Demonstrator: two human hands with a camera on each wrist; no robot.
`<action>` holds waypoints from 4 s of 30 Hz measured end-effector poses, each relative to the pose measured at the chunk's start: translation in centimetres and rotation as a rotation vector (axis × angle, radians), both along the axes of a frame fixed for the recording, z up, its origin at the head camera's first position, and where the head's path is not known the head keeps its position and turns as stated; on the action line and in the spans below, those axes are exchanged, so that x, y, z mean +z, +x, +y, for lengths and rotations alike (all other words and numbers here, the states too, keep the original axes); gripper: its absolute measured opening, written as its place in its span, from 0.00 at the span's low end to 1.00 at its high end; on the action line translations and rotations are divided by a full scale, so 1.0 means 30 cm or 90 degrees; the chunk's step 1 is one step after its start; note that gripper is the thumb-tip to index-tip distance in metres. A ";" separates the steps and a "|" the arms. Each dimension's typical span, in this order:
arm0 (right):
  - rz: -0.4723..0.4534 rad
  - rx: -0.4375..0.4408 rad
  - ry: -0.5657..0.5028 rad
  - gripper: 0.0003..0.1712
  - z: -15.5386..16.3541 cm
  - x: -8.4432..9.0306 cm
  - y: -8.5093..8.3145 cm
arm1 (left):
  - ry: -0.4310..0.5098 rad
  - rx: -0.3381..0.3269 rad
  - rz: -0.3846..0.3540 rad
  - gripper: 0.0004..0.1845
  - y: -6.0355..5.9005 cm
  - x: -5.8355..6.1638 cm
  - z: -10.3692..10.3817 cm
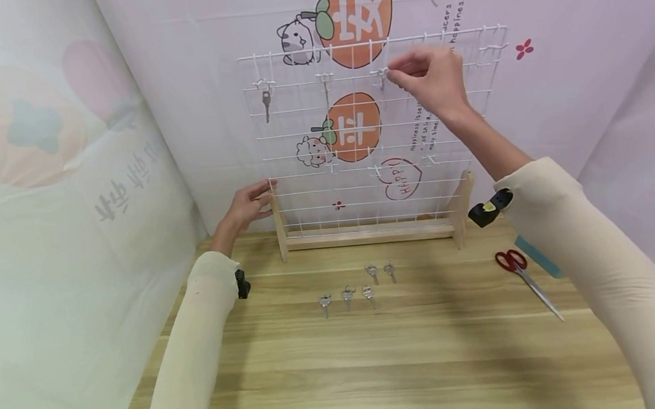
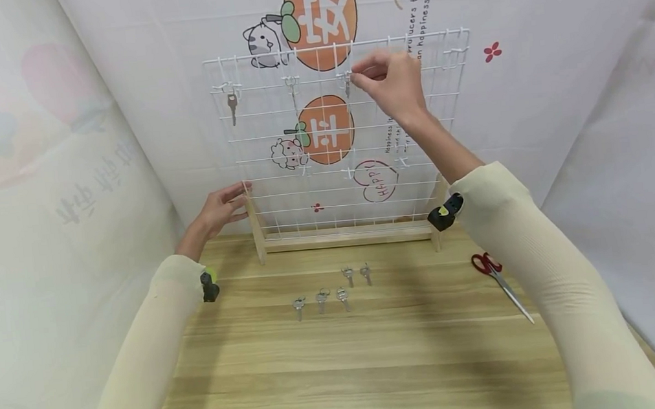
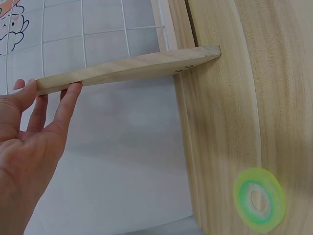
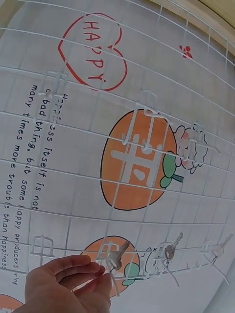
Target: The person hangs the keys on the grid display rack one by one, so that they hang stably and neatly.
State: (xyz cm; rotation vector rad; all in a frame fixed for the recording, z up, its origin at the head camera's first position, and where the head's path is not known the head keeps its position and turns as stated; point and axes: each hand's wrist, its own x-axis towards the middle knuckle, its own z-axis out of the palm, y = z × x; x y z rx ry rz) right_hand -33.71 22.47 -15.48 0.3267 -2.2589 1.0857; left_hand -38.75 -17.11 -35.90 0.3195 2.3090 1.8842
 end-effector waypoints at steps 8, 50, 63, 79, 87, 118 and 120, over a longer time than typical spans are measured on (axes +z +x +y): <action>-0.002 0.025 0.031 0.19 0.032 -0.049 0.069 | 0.008 -0.013 -0.004 0.26 -0.005 -0.001 -0.001; -0.128 0.227 0.147 0.10 -0.028 -0.697 0.137 | 0.013 0.005 -0.003 0.30 -0.011 -0.004 -0.016; -0.183 0.253 0.169 0.09 -0.034 -0.936 0.124 | 0.014 -0.005 0.002 0.29 -0.017 -0.007 -0.007; -0.248 0.280 0.169 0.11 -0.050 -1.106 0.066 | 0.015 -0.005 0.009 0.29 -0.019 -0.004 -0.007; -0.262 0.286 0.196 0.08 -0.084 -1.128 0.047 | 0.019 -0.008 0.007 0.29 -0.022 -0.009 -0.010; -0.128 0.250 0.163 0.06 0.012 -0.921 0.068 | 0.002 0.007 0.003 0.27 -0.022 -0.015 -0.004; -0.138 0.240 0.163 0.06 0.021 -0.879 0.075 | 0.005 0.010 0.001 0.27 -0.021 -0.015 -0.005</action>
